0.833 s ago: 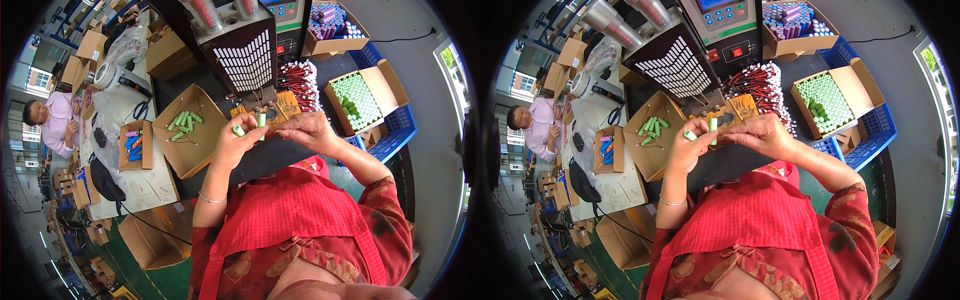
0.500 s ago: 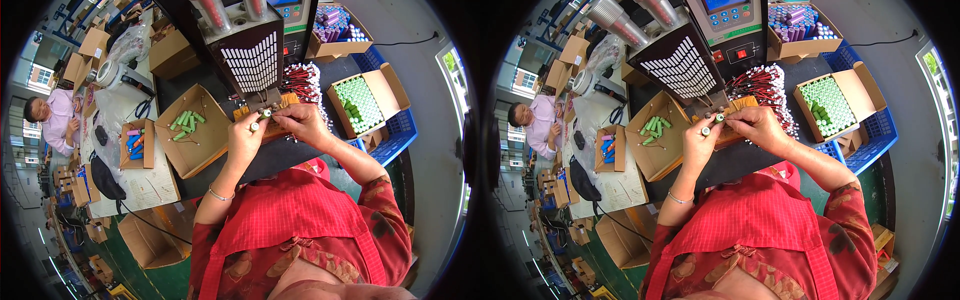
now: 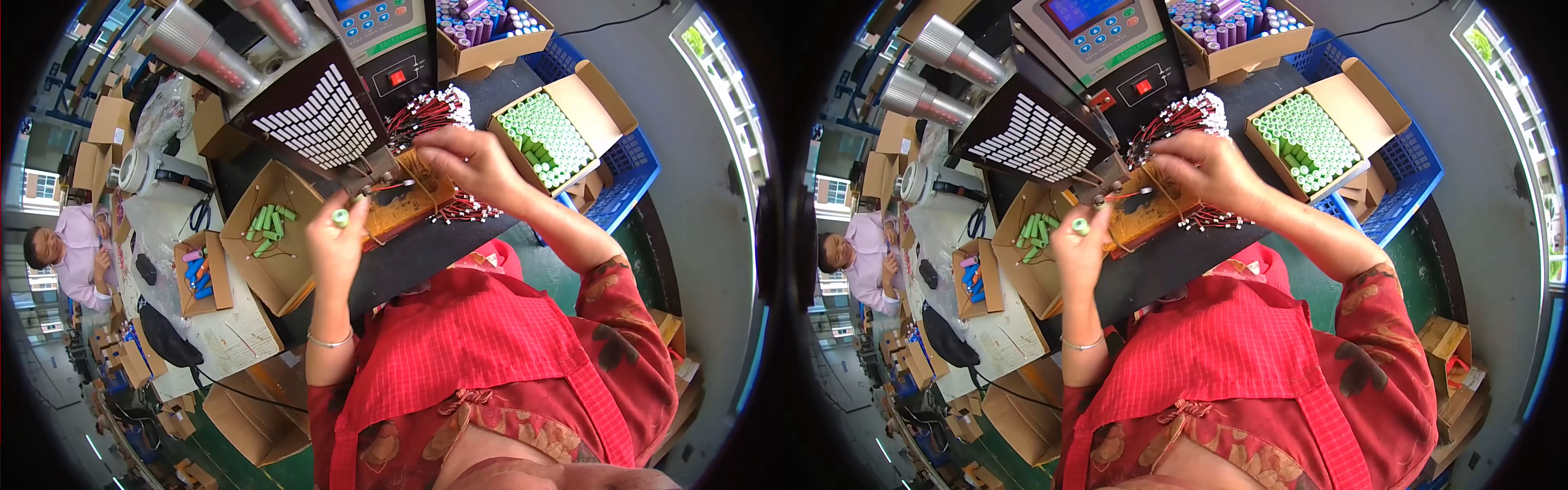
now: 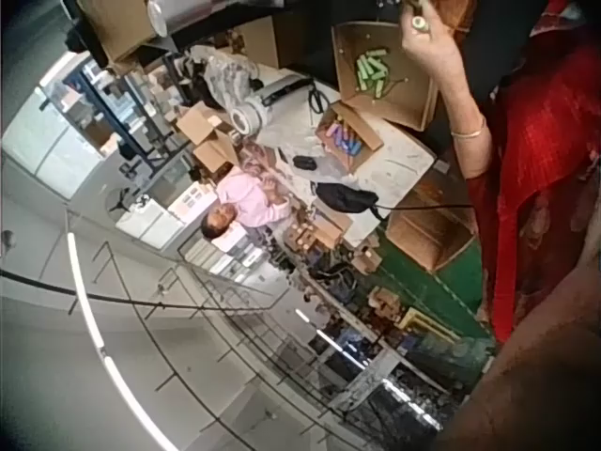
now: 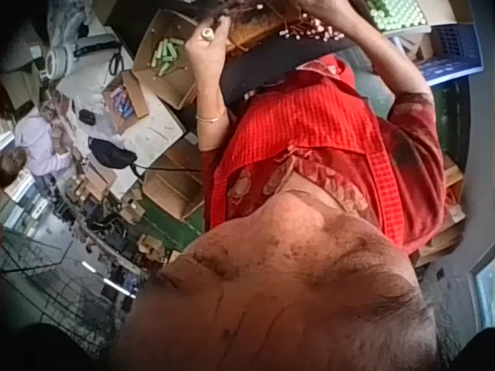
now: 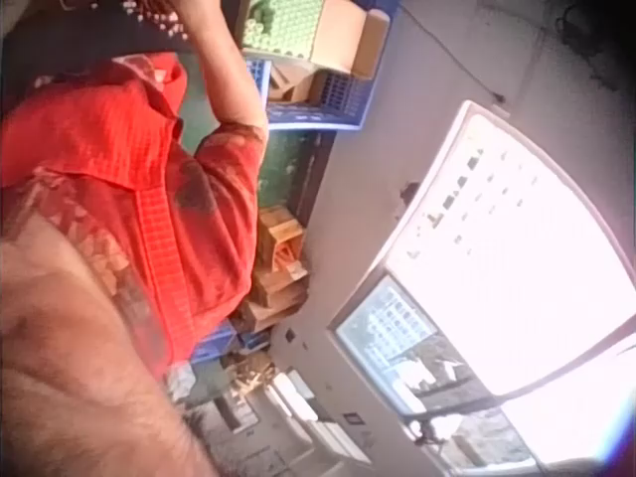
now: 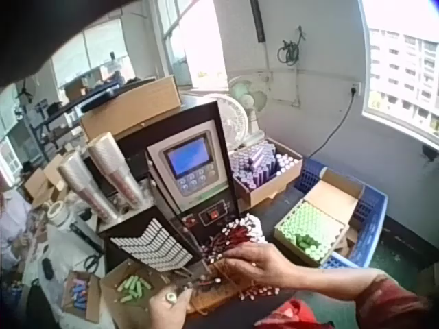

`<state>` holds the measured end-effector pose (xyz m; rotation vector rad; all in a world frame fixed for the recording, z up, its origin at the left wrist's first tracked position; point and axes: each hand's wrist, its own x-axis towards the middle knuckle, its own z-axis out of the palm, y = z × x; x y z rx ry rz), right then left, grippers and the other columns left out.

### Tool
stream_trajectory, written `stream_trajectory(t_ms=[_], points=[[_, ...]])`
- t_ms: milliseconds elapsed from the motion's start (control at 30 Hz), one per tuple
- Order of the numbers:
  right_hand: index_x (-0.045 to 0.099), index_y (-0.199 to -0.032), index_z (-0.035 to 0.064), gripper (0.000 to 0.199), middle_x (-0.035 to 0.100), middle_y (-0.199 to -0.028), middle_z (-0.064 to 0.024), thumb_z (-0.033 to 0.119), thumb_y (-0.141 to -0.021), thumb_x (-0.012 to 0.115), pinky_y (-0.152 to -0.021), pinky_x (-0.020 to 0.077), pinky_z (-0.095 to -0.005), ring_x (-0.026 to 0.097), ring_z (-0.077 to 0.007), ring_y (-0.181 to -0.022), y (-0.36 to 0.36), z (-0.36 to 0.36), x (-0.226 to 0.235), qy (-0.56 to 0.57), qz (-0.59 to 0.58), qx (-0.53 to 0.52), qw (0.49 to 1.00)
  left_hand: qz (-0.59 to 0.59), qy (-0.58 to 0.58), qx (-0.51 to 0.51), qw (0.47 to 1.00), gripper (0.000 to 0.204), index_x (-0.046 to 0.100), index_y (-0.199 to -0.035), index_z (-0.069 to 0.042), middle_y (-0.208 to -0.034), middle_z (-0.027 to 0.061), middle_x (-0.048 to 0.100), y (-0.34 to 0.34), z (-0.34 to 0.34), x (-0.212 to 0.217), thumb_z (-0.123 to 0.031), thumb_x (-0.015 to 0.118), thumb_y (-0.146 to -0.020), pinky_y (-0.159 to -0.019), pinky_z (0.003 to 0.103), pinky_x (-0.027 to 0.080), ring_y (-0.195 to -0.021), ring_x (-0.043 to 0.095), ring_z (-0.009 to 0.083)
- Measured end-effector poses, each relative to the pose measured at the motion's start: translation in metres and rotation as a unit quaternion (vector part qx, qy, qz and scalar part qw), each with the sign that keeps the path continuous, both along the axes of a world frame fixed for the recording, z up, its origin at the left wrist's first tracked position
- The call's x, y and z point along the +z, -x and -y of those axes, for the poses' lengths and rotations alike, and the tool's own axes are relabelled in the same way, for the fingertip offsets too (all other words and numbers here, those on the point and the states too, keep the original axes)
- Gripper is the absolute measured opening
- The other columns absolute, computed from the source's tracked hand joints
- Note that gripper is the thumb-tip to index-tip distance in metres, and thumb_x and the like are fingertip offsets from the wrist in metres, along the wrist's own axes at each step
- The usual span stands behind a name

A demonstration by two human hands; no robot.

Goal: The person assembles battery packs by taking battery cells from a box, spot welding wire connectors onto them using a spot welding machine, and placing the welded battery assemblies into a cardboard box.

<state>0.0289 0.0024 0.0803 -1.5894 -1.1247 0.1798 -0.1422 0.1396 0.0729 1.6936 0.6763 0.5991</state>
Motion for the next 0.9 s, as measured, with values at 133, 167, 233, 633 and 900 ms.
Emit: stream_trajectory(t_ms=[133,167,233,633,900], points=[[0.062,-0.087,-0.0012,0.011,0.063,-0.074,-0.0077,0.008,-0.082,0.059,-0.062,0.0479,-0.0247,0.060,-0.0121,-0.068,-0.041,0.041,0.005,0.126,0.025,-0.085,0.988,0.030,-0.118,0.118,0.986,0.060,0.034,-0.131,-0.003,-0.106,0.0084,0.046,0.050,-0.056,-0.017,-0.005,0.063,-0.079,-0.075,0.025,0.044,-0.086,0.050,0.0142],[0.062,-0.085,-0.0018,0.011,0.062,-0.073,-0.0090,0.008,-0.080,0.060,-0.062,0.0478,-0.0248,0.060,-0.0119,-0.068,-0.047,0.049,-0.002,0.172,0.043,-0.082,0.981,0.016,-0.109,0.145,0.983,0.058,0.034,-0.130,-0.004,-0.105,0.0084,0.044,0.057,-0.060,-0.015,-0.006,0.063,-0.079,-0.076,0.025,0.043,-0.085,0.049,0.0149],[0.062,-0.084,-0.0016,0.013,0.062,-0.072,-0.0092,0.010,-0.081,0.061,-0.061,0.0478,-0.0256,0.059,-0.0118,-0.065,-0.044,0.056,-0.014,0.181,0.011,-0.056,0.982,-0.007,-0.118,0.169,0.978,0.049,0.037,-0.125,-0.003,-0.103,0.0075,0.044,0.069,-0.062,-0.017,-0.008,0.059,-0.082,-0.077,0.025,0.041,-0.084,0.049,0.0147],[0.066,-0.079,0.0060,0.014,0.063,-0.071,-0.0143,0.016,-0.072,0.058,-0.062,0.0486,-0.0366,0.061,-0.0292,-0.066,-0.041,0.063,-0.023,0.361,0.049,-0.031,0.931,0.087,0.116,-0.020,0.989,0.027,0.054,-0.109,0.003,-0.089,0.0008,0.053,0.031,-0.013,-0.003,-0.001,0.059,-0.083,-0.075,0.020,0.044,-0.081,0.053,0.0068],[0.061,-0.086,-0.0028,0.013,0.059,-0.069,-0.0064,0.010,-0.083,0.060,-0.055,0.0448,-0.0247,0.054,-0.0086,-0.062,-0.008,0.083,0.030,0.228,-0.093,-0.012,0.969,0.097,0.051,-0.025,0.994,0.022,0.060,-0.099,0.005,-0.086,0.0021,0.062,-0.002,0.011,-0.012,0.002,0.065,-0.078,-0.066,0.018,0.044,-0.075,0.054,0.0040]])
